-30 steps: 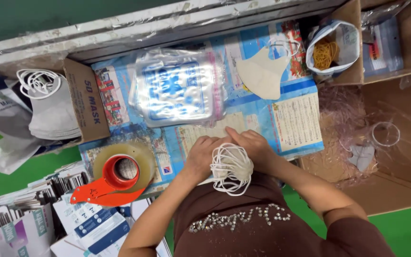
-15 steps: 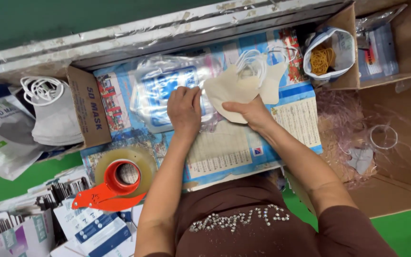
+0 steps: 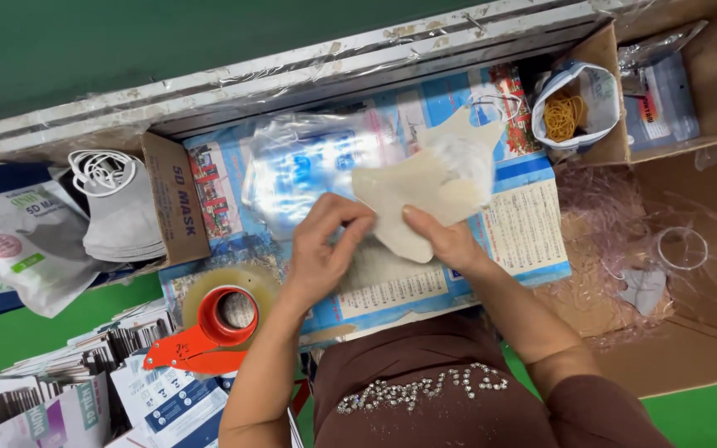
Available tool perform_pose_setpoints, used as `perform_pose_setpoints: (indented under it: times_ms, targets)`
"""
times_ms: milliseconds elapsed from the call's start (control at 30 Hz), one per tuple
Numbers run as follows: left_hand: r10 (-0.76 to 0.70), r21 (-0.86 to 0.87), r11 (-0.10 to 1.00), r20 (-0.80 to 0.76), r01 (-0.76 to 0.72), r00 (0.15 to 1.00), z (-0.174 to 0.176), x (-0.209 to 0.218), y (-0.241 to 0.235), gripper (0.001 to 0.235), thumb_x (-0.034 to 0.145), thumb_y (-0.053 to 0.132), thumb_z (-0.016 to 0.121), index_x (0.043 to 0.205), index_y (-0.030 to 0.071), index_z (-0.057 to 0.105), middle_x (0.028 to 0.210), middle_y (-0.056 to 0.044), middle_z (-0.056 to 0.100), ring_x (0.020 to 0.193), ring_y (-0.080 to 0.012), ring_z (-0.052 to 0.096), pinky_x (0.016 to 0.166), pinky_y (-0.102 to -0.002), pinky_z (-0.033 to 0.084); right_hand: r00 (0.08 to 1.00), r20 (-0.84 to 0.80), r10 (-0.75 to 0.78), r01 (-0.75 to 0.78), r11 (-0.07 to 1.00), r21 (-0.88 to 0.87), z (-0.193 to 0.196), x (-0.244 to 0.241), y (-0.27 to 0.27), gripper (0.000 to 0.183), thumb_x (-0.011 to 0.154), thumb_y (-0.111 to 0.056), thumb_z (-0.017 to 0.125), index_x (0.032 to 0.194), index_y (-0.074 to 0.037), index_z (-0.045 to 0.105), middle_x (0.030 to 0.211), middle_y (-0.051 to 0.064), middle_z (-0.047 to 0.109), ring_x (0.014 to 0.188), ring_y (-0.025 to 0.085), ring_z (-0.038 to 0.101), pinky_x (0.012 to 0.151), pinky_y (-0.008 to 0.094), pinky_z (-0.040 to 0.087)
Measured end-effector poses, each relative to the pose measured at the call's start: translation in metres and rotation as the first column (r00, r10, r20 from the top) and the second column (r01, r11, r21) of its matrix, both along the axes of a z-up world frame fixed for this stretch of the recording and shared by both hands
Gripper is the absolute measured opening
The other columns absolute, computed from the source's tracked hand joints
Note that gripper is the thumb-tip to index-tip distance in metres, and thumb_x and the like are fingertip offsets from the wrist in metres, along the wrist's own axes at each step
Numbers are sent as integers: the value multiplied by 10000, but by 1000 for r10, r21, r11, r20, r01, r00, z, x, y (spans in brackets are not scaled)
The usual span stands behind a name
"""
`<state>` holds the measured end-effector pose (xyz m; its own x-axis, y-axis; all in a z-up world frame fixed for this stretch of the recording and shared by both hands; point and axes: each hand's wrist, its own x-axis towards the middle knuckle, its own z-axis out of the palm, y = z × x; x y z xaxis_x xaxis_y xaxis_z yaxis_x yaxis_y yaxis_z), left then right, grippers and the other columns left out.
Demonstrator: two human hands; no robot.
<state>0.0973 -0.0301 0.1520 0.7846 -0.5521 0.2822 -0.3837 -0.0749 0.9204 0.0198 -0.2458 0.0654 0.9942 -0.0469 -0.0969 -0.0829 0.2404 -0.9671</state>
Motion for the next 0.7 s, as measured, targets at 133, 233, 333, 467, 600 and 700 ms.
perform_pose_setpoints:
  times_ms: [133, 233, 333, 467, 600, 700]
  targets:
    - [176, 3, 984, 41, -177, 983, -4, 9, 6, 97, 952, 6, 703, 1049, 12, 710, 990, -93, 683, 866, -182, 661, 787, -290, 533, 993, 82, -87, 82, 995, 60, 24, 5, 2, 697, 999, -147, 603, 1597, -7, 273, 1563, 110, 445, 1433, 220, 444, 1194, 360, 358]
    - [243, 5, 970, 68, -244, 968, -7, 9, 4, 87, 958, 9, 710, 1044, 14, 715, 974, -88, 680, 861, -180, 661, 785, -293, 528, 997, 32, -75, 72, 994, 87, 15, -1, 5, 680, 989, -132, 609, 1580, 17, 309, 1556, 121, 460, 1438, 230, 455, 1194, 361, 367]
    - [285, 5, 958, 141, -288, 948, -13, 15, 0, 85, 972, 21, 712, 1057, 8, 710, 1004, -97, 686, 870, -181, 658, 781, -292, 530, 993, -95, -70, 85, 981, 174, 3, -3, 6, 609, 982, -129, 637, 1519, 50, 412, 1429, 156, 565, 1306, 247, 555, 1090, 372, 455]
    - [319, 9, 946, 140, -324, 937, -26, 17, 2, 84, 984, 35, 708, 1062, 6, 715, 991, -97, 675, 889, -188, 653, 799, -301, 532, 974, -217, -69, 125, 958, 257, 3, -2, 7, 539, 951, -132, 660, 1436, 42, 501, 1338, 139, 632, 1199, 225, 633, 997, 358, 530]
    - [156, -2, 988, 48, -156, 987, -25, 9, 1, 92, 980, 60, 703, 1057, 13, 719, 1011, -90, 694, 913, -190, 656, 825, -298, 528, 971, -234, -54, 136, 927, 350, -8, 1, 9, 516, 964, -133, 674, 1422, 48, 520, 1305, 139, 647, 1163, 219, 651, 973, 360, 543]
    - [-19, -7, 1000, -23, 19, 1000, -26, 9, 3, 85, 971, 79, 716, 1026, 16, 725, 1014, -88, 710, 939, -195, 652, 858, -304, 523, 980, -186, -68, 130, 930, 343, -2, 8, 10, 517, 948, -101, 704, 1410, 52, 530, 1282, 138, 653, 1136, 216, 657, 951, 354, 551]
